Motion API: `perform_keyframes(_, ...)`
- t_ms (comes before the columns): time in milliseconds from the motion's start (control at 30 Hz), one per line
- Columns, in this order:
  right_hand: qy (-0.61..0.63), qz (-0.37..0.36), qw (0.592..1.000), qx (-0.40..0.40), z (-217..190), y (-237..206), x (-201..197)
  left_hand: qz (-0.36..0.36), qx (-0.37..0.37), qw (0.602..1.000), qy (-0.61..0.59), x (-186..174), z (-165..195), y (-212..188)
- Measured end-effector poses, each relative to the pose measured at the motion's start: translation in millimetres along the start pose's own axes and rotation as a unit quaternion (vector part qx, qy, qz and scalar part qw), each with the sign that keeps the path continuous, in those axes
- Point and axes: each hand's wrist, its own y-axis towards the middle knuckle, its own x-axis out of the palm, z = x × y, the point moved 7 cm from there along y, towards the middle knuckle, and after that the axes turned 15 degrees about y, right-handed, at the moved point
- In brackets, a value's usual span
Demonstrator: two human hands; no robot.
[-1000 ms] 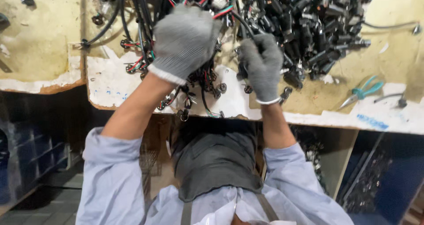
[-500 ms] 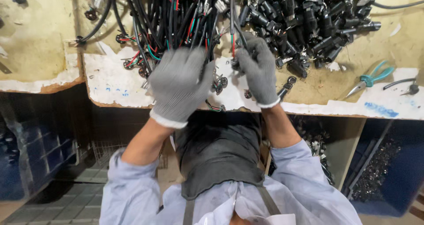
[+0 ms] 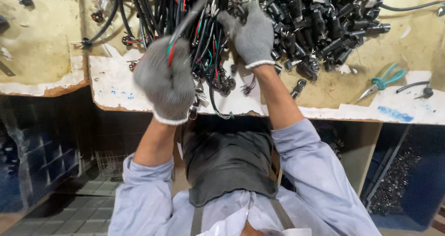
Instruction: The person sits at a workbench covered with piles of wired connectors and uses a handheld wire stripper to strip insulation from the ends of wires, one wire at a time, placing processed wires aside and reaching for the next one from the piles.
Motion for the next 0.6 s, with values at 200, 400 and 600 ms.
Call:
perform_keyframes(200, -0.180, -0.023, 0.982, 0.053, -13, 20, 8, -0.170, 0.030, 0.916, 0.363, 41, -1, -19)
perform_keyframes(400, -0.267, -0.134, 0.952, 0.071, -8, 18, 26, -0.162, 0.078, 0.911, 0.372, 66, -5, -18)
perform_keyframes(600, 0.130, 0.005, 0.991, -0.034, -11, 4, -9, -0.127, 0.112, 0.903, 0.395, 81, -34, 13)
